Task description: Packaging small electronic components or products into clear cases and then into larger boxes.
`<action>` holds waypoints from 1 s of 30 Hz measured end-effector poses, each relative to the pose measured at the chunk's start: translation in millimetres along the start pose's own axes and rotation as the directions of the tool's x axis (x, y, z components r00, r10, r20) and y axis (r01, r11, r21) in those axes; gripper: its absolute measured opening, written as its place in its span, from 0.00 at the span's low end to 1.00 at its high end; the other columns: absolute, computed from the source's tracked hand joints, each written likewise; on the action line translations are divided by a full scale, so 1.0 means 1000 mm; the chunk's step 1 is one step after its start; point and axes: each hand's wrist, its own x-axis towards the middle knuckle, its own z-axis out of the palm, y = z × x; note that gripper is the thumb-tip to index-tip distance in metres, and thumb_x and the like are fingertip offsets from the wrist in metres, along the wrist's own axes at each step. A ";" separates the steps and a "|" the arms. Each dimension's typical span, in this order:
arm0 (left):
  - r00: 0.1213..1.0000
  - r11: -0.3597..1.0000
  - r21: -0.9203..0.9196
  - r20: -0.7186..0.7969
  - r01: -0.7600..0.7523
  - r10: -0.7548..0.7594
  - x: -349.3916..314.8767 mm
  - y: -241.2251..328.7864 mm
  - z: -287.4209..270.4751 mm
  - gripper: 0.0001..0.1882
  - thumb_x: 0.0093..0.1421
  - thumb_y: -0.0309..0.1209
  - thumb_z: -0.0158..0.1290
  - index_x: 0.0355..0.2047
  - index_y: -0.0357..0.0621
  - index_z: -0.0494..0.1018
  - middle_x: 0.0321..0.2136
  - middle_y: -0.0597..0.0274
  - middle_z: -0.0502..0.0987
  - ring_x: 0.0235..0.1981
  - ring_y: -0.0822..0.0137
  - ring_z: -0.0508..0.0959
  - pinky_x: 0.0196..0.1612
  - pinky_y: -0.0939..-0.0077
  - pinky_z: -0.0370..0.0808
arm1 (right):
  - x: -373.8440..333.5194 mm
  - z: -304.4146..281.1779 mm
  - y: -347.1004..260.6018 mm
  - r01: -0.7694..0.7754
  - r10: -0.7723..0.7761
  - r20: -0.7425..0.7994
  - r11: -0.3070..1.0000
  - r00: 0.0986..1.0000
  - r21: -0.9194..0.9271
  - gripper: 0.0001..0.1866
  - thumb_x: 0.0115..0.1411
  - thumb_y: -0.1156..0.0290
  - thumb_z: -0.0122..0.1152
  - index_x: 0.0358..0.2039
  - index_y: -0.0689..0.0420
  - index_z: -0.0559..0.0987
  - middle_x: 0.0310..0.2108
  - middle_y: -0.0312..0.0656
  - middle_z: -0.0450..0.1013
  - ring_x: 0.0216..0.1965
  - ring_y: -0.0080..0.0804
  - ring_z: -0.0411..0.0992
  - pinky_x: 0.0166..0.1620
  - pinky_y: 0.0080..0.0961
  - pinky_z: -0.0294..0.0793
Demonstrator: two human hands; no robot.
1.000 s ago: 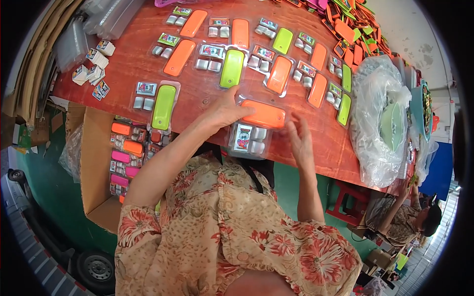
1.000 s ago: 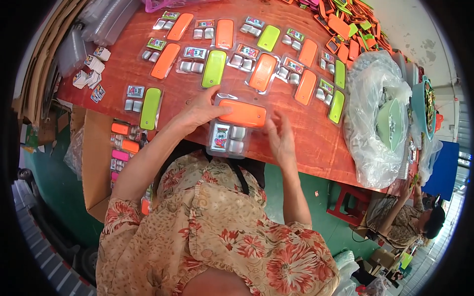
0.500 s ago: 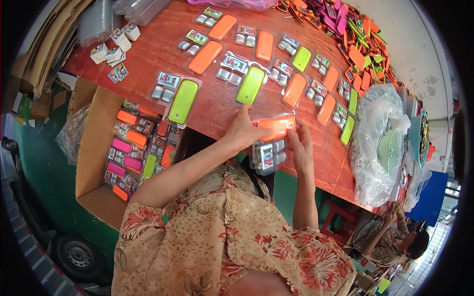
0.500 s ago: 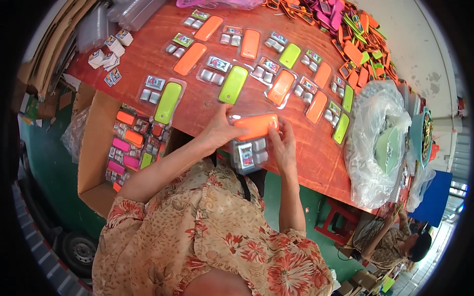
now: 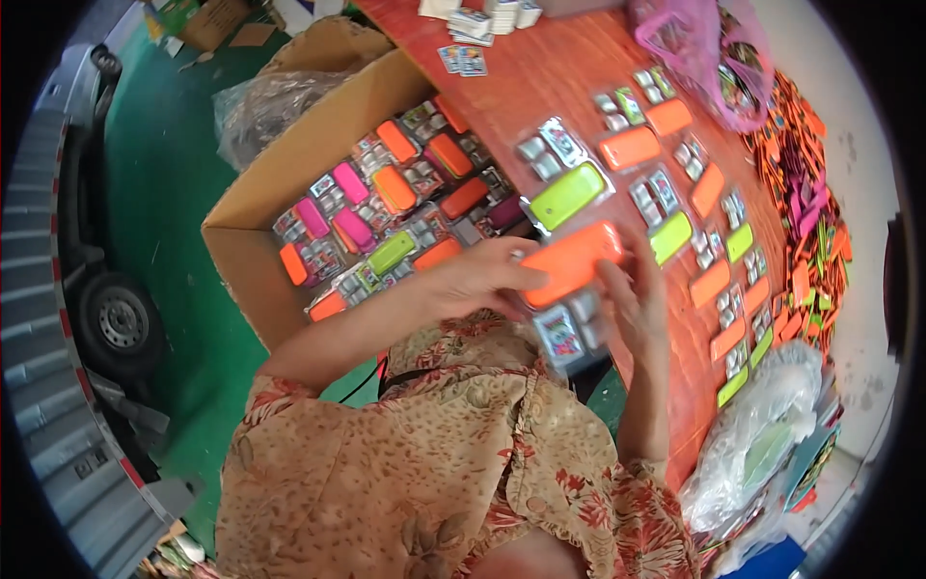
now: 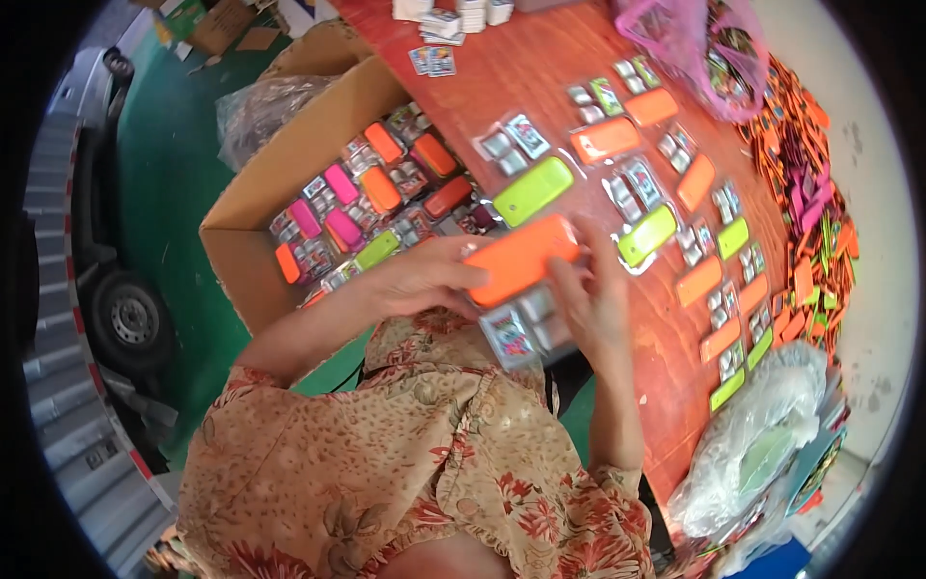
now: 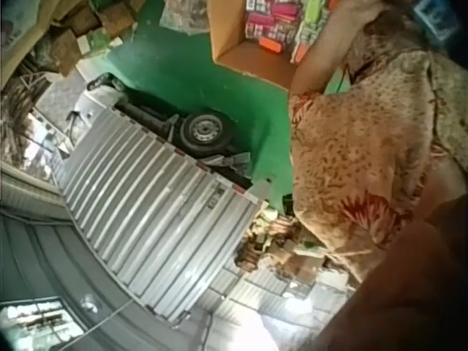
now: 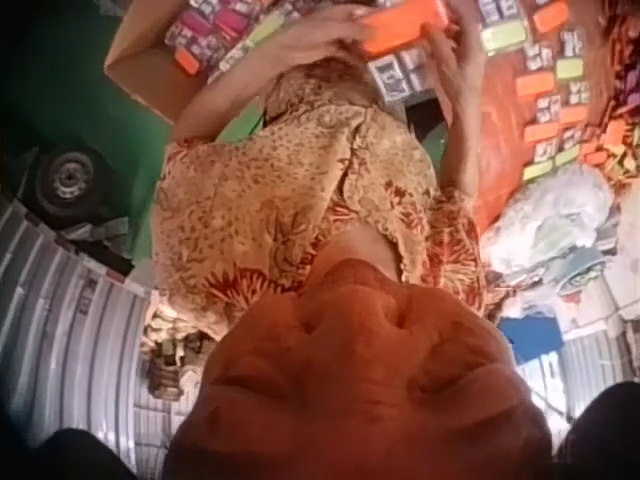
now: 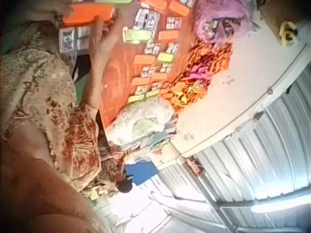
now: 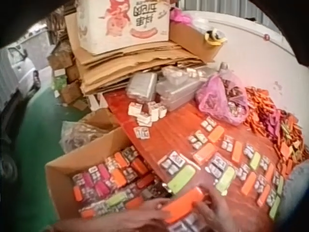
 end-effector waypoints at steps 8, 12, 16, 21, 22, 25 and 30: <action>0.932 0.935 -0.180 -0.257 -0.305 0.255 -0.089 -0.004 -0.134 0.26 0.49 0.29 0.53 0.49 0.41 0.59 0.40 0.59 0.70 0.39 0.65 0.73 0.41 0.64 0.72 | 0.111 0.176 -0.009 0.118 -0.108 0.618 0.993 0.779 0.025 0.27 0.48 0.69 0.59 0.48 0.61 0.61 0.34 0.40 0.66 0.31 0.21 0.65 0.31 0.17 0.68; 0.864 0.813 -0.359 -0.396 -0.458 0.311 -0.090 -0.030 -0.183 0.21 0.50 0.28 0.52 0.45 0.42 0.63 0.38 0.58 0.73 0.40 0.64 0.73 0.43 0.63 0.71 | 0.146 0.246 0.019 0.245 -0.110 0.688 0.964 0.717 -0.101 0.33 0.47 0.63 0.61 0.51 0.60 0.60 0.40 0.45 0.65 0.36 0.29 0.67 0.37 0.22 0.69; 0.821 0.782 -0.347 -0.457 -0.518 0.341 -0.093 -0.049 -0.210 0.22 0.51 0.28 0.52 0.47 0.42 0.62 0.40 0.57 0.71 0.41 0.63 0.73 0.47 0.60 0.68 | 0.153 0.268 0.013 0.278 0.021 0.768 0.926 0.640 -0.257 0.35 0.45 0.55 0.61 0.51 0.58 0.61 0.44 0.47 0.65 0.39 0.34 0.68 0.41 0.26 0.67; 0.916 0.875 -0.331 -0.312 -0.354 0.253 -0.092 -0.046 -0.219 0.29 0.50 0.30 0.54 0.51 0.45 0.56 0.43 0.60 0.69 0.43 0.63 0.71 0.45 0.62 0.68 | 0.164 0.271 0.024 0.209 0.103 0.811 0.941 0.576 -0.268 0.31 0.45 0.59 0.61 0.49 0.56 0.64 0.43 0.42 0.66 0.38 0.30 0.67 0.35 0.23 0.69; 0.934 0.896 -0.313 -0.267 -0.316 0.236 -0.092 -0.046 -0.221 0.30 0.49 0.31 0.55 0.52 0.46 0.56 0.44 0.61 0.69 0.44 0.64 0.70 0.43 0.63 0.69 | 0.167 0.271 0.030 0.210 0.110 0.815 0.939 0.569 -0.274 0.31 0.45 0.59 0.61 0.49 0.56 0.64 0.43 0.42 0.66 0.38 0.30 0.67 0.35 0.23 0.69; 0.946 0.900 -0.302 -0.167 -0.316 0.276 -0.087 -0.034 -0.219 0.31 0.50 0.37 0.54 0.52 0.48 0.55 0.44 0.62 0.68 0.45 0.65 0.70 0.40 0.62 0.71 | 0.177 0.265 0.039 0.103 0.099 0.838 0.978 0.537 -0.181 0.30 0.45 0.63 0.61 0.49 0.56 0.64 0.42 0.41 0.67 0.37 0.28 0.67 0.34 0.21 0.70; 0.974 0.927 -0.318 -0.166 -0.199 0.152 -0.081 -0.026 -0.231 0.30 0.51 0.41 0.53 0.51 0.48 0.56 0.44 0.63 0.68 0.43 0.67 0.71 0.41 0.62 0.71 | 0.175 0.272 0.029 0.266 0.161 0.844 0.904 0.511 -0.333 0.30 0.43 0.65 0.60 0.49 0.52 0.65 0.45 0.49 0.65 0.44 0.38 0.66 0.46 0.28 0.66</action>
